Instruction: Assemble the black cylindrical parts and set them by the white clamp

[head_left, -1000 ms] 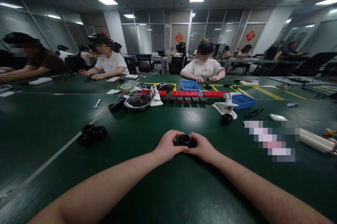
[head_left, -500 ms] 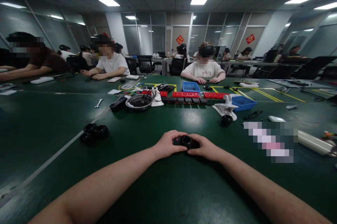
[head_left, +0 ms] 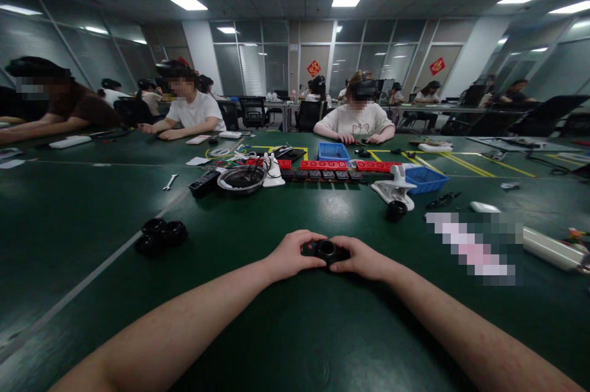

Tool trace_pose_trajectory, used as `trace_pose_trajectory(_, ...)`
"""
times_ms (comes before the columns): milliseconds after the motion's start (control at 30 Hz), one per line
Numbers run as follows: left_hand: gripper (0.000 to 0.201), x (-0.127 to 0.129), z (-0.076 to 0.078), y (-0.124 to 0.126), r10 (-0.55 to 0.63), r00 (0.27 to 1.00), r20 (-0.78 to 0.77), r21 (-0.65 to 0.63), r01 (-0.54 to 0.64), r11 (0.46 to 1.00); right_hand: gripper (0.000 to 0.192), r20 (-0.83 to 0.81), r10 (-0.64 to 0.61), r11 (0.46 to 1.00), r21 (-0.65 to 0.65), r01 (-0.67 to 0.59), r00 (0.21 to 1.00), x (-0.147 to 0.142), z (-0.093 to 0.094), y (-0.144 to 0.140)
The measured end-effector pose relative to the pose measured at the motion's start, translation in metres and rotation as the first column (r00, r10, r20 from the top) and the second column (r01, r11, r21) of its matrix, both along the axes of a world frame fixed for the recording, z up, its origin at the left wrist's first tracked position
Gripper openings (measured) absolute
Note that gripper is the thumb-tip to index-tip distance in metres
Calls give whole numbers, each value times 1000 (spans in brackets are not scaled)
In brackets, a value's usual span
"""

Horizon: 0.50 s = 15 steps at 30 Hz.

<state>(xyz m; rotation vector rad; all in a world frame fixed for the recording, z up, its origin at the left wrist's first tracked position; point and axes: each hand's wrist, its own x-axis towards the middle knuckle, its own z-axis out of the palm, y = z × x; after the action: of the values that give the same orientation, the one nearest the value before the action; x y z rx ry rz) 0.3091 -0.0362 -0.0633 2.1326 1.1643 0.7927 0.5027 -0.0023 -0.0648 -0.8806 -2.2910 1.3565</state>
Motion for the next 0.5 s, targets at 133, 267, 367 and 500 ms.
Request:
trace_pose_trajectory(133,42,1,-1,-1,16,1000,22,-2,-16,1000,36,26,-50,999,14,50,998,-1,-2,0)
trace_pose_trajectory(267,42,4,-2,-3,63,998,28,-3,-63,998,31,78,-139,988,70,134,987,-3,-4,-2)
trace_pose_trajectory(367,43,6,-3,-5,126,992,16,-1,-126,992,32,84,-209,970,142,196,974,-5,-8,-3)
trace_pose_trajectory(500,41,10,-4,-9,221,975,25,0,-221,975,35,101,-335,911,289,295,937,-13,-16,-8)
